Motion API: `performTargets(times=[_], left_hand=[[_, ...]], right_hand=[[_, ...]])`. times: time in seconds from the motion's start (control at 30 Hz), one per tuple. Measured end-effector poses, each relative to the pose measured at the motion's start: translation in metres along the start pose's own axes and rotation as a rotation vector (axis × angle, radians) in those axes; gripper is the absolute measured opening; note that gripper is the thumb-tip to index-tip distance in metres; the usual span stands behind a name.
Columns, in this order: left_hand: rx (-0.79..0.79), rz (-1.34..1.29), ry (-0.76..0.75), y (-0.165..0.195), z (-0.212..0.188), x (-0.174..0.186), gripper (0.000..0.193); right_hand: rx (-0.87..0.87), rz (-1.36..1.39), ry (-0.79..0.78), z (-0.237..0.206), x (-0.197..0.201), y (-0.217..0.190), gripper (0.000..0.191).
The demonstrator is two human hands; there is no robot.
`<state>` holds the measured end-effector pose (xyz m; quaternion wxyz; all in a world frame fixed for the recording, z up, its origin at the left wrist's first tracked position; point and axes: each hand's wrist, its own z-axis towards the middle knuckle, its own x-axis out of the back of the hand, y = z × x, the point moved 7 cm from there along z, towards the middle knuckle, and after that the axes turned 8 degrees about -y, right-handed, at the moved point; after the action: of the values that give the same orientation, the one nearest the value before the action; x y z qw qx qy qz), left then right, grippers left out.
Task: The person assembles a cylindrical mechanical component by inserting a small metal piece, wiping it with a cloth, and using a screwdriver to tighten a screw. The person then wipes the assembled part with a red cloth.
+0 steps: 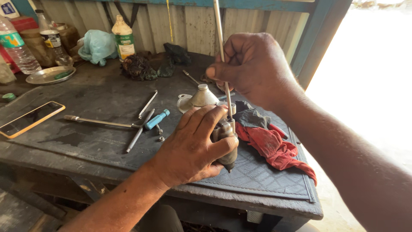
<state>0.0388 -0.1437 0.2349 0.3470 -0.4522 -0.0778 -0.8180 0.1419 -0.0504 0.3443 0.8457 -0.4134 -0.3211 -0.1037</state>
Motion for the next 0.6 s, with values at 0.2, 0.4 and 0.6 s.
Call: performTargets(times=[0.2, 0.4, 0.6], left_hand=[[-0.025, -0.012, -0.004, 0.001, 0.002, 0.001, 0.081], [-0.011, 0.014, -0.010, -0.002, 0.000, 0.000, 0.082], [-0.042, -0.014, -0.008, -0.004, 0.002, -0.002, 0.082]], right_hand=[[0.059, 0.010, -0.053, -0.001, -0.002, 0.002, 0.024], [0.134, 0.249, -0.312, -0.005, -0.004, -0.005, 0.013], [0.072, -0.069, -0.050, -0.007, 0.004, 0.004, 0.013]])
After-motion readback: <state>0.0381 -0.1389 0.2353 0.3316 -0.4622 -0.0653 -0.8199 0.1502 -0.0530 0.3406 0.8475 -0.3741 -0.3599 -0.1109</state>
